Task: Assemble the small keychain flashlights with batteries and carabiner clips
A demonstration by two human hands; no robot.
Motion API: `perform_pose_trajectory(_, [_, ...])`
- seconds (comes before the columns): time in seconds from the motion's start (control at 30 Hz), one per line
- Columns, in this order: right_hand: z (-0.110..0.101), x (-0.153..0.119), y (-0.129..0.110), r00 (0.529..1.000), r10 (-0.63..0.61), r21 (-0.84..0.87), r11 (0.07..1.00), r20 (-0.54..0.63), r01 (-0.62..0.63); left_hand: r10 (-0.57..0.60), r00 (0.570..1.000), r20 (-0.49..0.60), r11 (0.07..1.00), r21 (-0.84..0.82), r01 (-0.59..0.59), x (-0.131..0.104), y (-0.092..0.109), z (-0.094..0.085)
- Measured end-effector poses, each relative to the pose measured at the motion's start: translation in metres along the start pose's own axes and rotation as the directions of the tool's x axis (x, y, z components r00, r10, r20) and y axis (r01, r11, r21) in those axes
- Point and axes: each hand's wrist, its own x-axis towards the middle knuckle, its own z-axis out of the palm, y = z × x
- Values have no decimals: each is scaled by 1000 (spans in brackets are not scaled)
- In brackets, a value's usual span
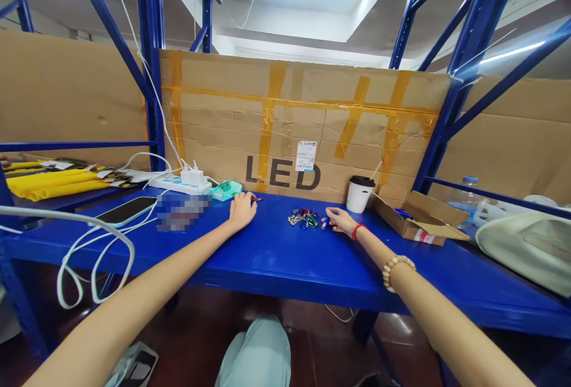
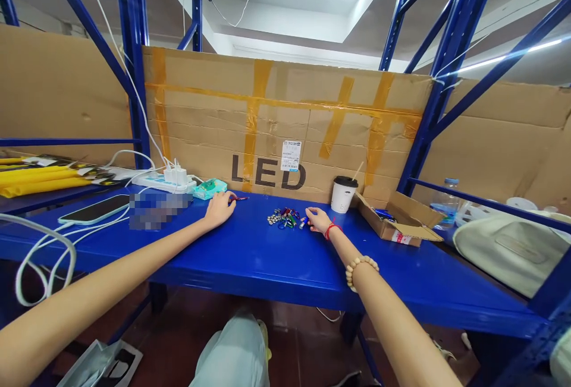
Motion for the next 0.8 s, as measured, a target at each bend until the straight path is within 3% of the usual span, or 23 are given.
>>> perform_pose_trajectory(0.13, [-5,4,-9,984,0,-86,996,179,16,42,998,40,995,91,-46,16,-17,-3])
perform_pose_trajectory(0.27, [-8,13,-12,958,-35,-189,978,286,92,82,993,86,978,183,-96,29,-25,1])
perform_pose_trajectory(0.4, [-1,27,-9,944,-156,-352,900,291,258,68,993,102,966,242,-90,39,-25,16])
perform_pose_trajectory(0.5, [7,36,-9,943,-148,-379,888,299,260,103,989,110,958,257,-129,45,-18,27])
perform_pose_trajectory(0.6, [16,43,-11,966,-176,-367,900,191,236,194,971,142,939,261,-225,49,-6,32])
perform_pose_trajectory(0.67, [19,45,-12,974,-187,-354,909,131,222,287,943,166,912,252,-322,51,4,33])
perform_pose_trajectory(0.8, [22,49,-8,978,-199,-296,933,55,207,629,767,126,746,181,-641,53,28,39])
